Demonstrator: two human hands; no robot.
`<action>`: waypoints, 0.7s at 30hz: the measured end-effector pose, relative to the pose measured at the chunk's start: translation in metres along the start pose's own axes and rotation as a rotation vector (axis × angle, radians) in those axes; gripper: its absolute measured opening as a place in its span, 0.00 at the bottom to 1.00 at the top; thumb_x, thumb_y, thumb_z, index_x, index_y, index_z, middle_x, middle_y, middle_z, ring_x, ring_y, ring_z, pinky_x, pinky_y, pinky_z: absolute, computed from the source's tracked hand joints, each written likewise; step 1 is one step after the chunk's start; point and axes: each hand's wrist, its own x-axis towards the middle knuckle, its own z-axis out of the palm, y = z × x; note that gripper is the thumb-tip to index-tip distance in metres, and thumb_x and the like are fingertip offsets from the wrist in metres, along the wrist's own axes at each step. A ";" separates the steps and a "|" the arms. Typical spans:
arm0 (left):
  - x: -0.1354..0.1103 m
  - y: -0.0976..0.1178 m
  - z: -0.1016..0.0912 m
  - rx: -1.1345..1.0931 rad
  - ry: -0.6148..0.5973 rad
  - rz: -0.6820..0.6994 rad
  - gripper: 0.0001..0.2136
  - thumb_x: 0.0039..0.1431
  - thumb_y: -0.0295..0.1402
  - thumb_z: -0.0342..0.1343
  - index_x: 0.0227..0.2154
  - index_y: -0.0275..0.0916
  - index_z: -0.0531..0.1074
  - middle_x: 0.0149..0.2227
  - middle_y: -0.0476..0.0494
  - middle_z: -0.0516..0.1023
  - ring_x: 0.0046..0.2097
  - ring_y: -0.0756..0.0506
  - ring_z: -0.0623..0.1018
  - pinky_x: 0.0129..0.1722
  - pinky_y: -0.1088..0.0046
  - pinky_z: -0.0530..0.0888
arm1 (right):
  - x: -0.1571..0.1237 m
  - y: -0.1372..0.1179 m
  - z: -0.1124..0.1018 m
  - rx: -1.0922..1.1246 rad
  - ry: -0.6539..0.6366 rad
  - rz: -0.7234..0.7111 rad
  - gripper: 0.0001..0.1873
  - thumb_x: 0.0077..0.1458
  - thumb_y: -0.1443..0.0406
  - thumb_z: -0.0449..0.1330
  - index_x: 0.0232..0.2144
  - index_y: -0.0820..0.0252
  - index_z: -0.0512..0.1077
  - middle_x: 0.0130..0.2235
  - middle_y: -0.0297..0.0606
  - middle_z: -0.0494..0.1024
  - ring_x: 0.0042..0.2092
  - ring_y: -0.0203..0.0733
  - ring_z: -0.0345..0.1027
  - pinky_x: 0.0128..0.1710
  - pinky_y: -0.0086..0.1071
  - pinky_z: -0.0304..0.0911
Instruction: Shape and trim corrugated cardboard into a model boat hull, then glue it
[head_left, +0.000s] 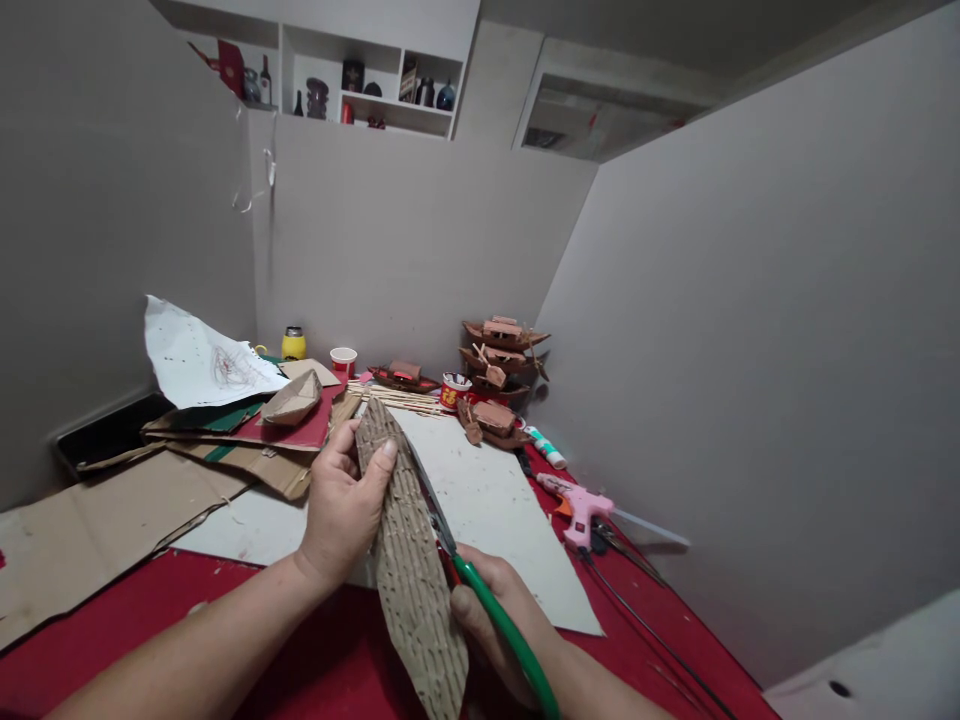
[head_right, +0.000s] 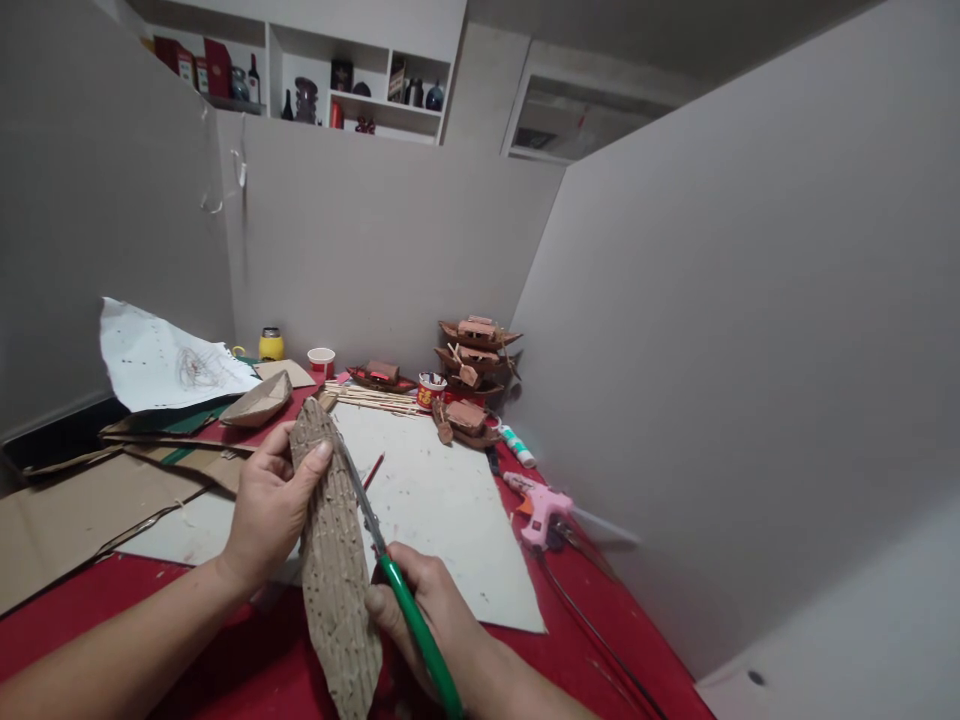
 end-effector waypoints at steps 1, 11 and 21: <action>0.000 0.001 0.000 0.001 0.001 -0.001 0.09 0.56 0.35 0.57 0.38 0.38 0.69 0.35 0.49 0.75 0.39 0.49 0.75 0.38 0.77 0.70 | 0.000 0.000 0.000 0.000 0.005 0.005 0.29 0.53 0.42 0.50 0.27 0.62 0.68 0.23 0.35 0.65 0.27 0.38 0.59 0.29 0.30 0.61; 0.001 0.003 0.000 -0.065 -0.037 -0.028 0.09 0.55 0.35 0.57 0.37 0.38 0.70 0.34 0.49 0.76 0.35 0.50 0.75 0.34 0.77 0.71 | 0.001 -0.005 0.001 -0.079 0.032 0.024 0.32 0.53 0.40 0.47 0.28 0.63 0.69 0.23 0.35 0.66 0.27 0.37 0.59 0.29 0.30 0.61; -0.006 -0.002 0.004 -0.086 -0.138 -0.098 0.10 0.55 0.35 0.57 0.38 0.37 0.71 0.35 0.48 0.76 0.33 0.51 0.74 0.34 0.77 0.71 | -0.001 -0.002 -0.003 -0.032 -0.004 0.034 0.31 0.54 0.40 0.46 0.29 0.63 0.68 0.25 0.36 0.67 0.28 0.38 0.59 0.29 0.29 0.62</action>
